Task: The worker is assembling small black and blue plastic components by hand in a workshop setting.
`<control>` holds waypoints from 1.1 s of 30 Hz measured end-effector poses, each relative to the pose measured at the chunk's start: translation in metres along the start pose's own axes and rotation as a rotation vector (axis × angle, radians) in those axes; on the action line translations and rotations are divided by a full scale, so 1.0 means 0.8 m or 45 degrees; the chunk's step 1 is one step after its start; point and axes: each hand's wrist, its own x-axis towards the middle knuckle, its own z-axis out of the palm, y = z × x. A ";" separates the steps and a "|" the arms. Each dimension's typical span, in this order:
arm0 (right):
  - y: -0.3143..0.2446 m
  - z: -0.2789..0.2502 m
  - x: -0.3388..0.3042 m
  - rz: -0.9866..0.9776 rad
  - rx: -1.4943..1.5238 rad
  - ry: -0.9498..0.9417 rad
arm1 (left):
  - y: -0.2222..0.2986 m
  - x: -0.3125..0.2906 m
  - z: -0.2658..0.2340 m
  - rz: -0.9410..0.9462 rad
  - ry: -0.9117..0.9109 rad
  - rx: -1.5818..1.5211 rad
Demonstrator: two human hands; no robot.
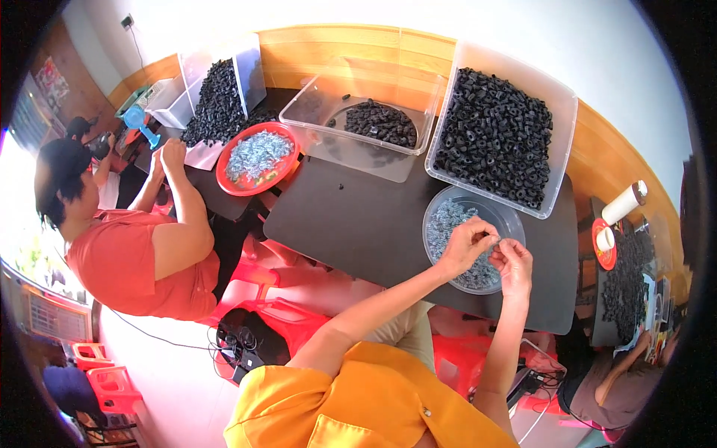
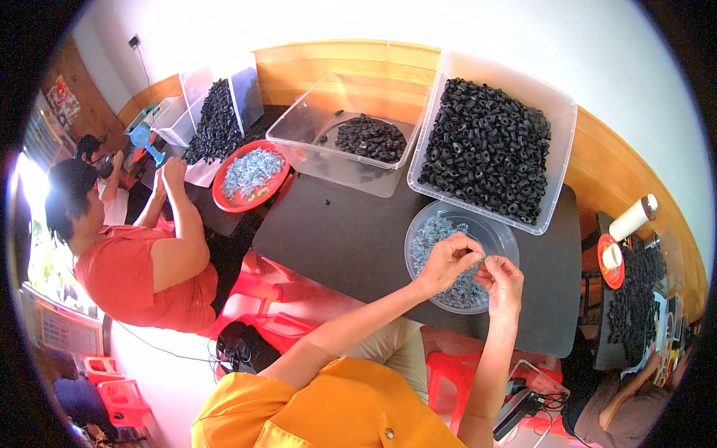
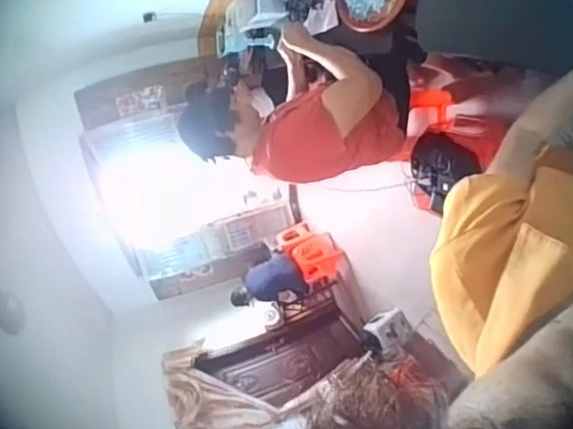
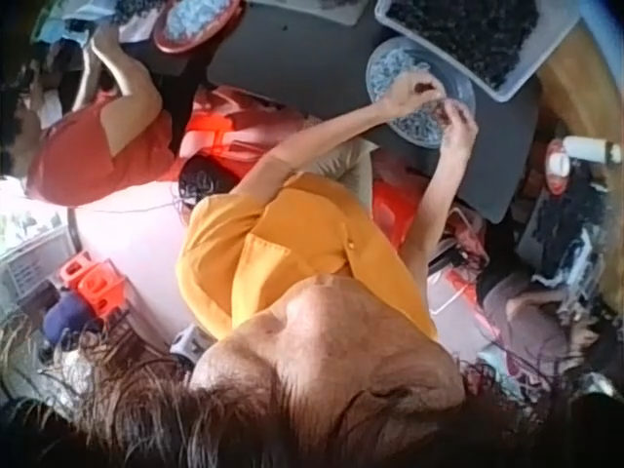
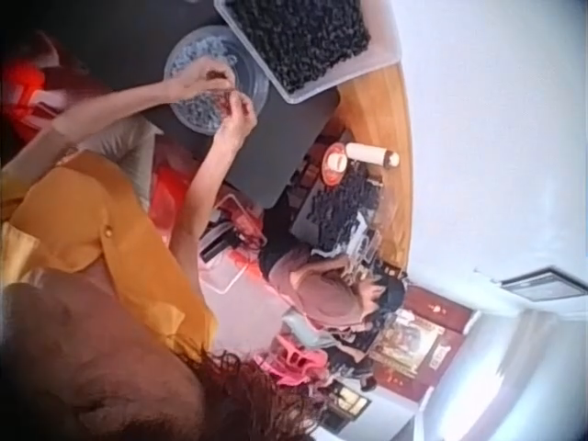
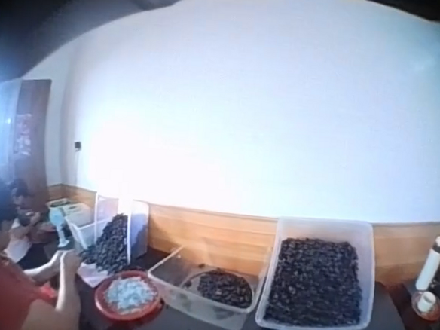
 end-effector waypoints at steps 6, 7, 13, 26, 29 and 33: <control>0.000 -0.005 -0.006 -0.311 -0.272 0.296 | 0.010 0.003 -0.013 0.465 -0.089 0.727; -0.003 0.002 -0.008 -0.313 -0.278 0.327 | 0.010 0.004 -0.021 0.437 -0.091 0.743; 0.001 0.036 -0.033 -0.319 -0.171 0.134 | 0.050 -0.023 -0.056 -0.174 -0.101 0.166; 0.004 0.074 -0.065 -0.601 -0.649 0.015 | 0.074 -0.050 -0.048 0.076 -0.102 0.611; -0.005 0.079 -0.071 -0.637 -0.807 -0.022 | 0.078 -0.053 -0.047 0.067 -0.126 0.676; -0.003 0.080 -0.074 -0.948 -1.123 0.055 | 0.073 -0.054 -0.046 0.008 -0.096 0.582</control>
